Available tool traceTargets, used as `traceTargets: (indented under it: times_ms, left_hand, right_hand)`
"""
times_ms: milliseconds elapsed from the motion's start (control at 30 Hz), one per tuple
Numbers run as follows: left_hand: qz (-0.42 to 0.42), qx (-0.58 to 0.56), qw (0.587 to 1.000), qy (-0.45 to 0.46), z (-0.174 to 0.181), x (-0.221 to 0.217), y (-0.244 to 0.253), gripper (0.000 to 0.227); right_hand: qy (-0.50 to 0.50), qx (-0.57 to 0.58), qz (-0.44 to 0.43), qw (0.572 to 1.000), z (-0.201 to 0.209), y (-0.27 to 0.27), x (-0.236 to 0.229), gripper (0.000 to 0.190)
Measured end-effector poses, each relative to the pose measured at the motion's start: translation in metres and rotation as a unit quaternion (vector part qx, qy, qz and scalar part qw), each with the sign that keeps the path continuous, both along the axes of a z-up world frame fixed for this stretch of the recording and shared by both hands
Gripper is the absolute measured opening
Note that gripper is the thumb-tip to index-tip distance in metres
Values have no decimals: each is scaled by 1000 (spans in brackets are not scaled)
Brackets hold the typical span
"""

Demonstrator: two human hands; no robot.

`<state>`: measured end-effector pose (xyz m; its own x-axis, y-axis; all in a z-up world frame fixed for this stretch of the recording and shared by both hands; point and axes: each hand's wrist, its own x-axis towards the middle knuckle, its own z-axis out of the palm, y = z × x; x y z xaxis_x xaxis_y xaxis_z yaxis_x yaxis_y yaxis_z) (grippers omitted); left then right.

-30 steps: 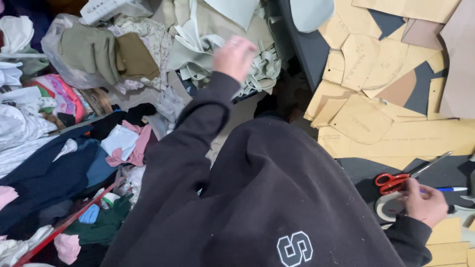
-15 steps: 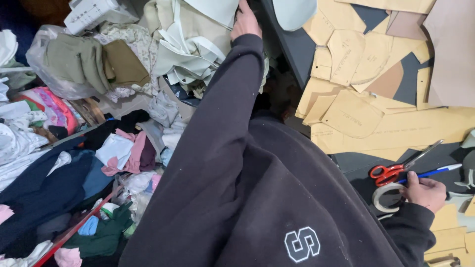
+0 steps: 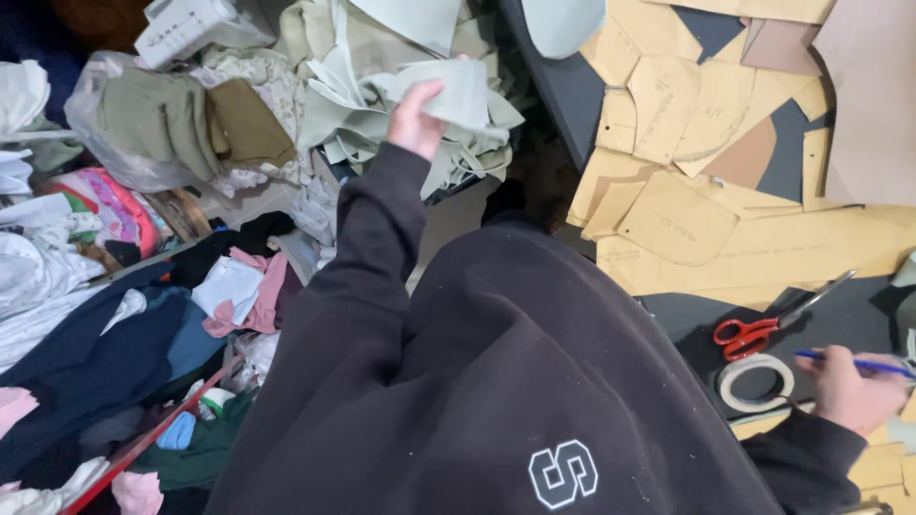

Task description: The person cuts light green fabric pieces using red-handled scissors, following patterns. They then use a blue pen to mark lines on a yellow paper pattern and a green electric cutter to cut a long strip of fabric.

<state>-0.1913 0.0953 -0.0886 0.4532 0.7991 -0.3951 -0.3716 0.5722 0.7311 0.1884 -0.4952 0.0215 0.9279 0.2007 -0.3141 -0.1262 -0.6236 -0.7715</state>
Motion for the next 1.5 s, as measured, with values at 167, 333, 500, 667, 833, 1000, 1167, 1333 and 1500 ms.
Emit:
traceTargets:
  times_ms: [167,333,500,667,833,1000,1167,1333,1500]
  left_hand:
    - [-57,-124,981,-140,94,-13,-4,50]
    - [-35,-106,985,-131,91,-28,3,51]
    - [-30,23,992,-122,111,-42,30,44]
    - [-23,92,978,-188,68,-69,75,36]
    - [-22,97,978,-183,112,-42,53,41]
    - [31,75,992,-102,99,-34,47,29]
    - [-21,55,992,-107,161,4,3,34]
    - [-139,25,982,-122,189,71,-50,35]
    - [-360,16,926,-113,172,137,-119,33]
  right_hand:
    - [-14,114,43,992,-17,-5,26,17]
    - [-23,125,90,988,-21,-1,27,17]
    - [-18,118,65,991,-16,2,16,14]
    - [-15,64,80,995,-16,-3,23,17]
    - [23,30,72,997,-21,-8,24,46]
    - [1,104,102,989,16,31,-6,56]
    - [-63,82,112,988,27,38,-15,53]
    - [-50,53,120,990,54,80,-39,36]
    - [87,72,107,988,58,134,-69,32]
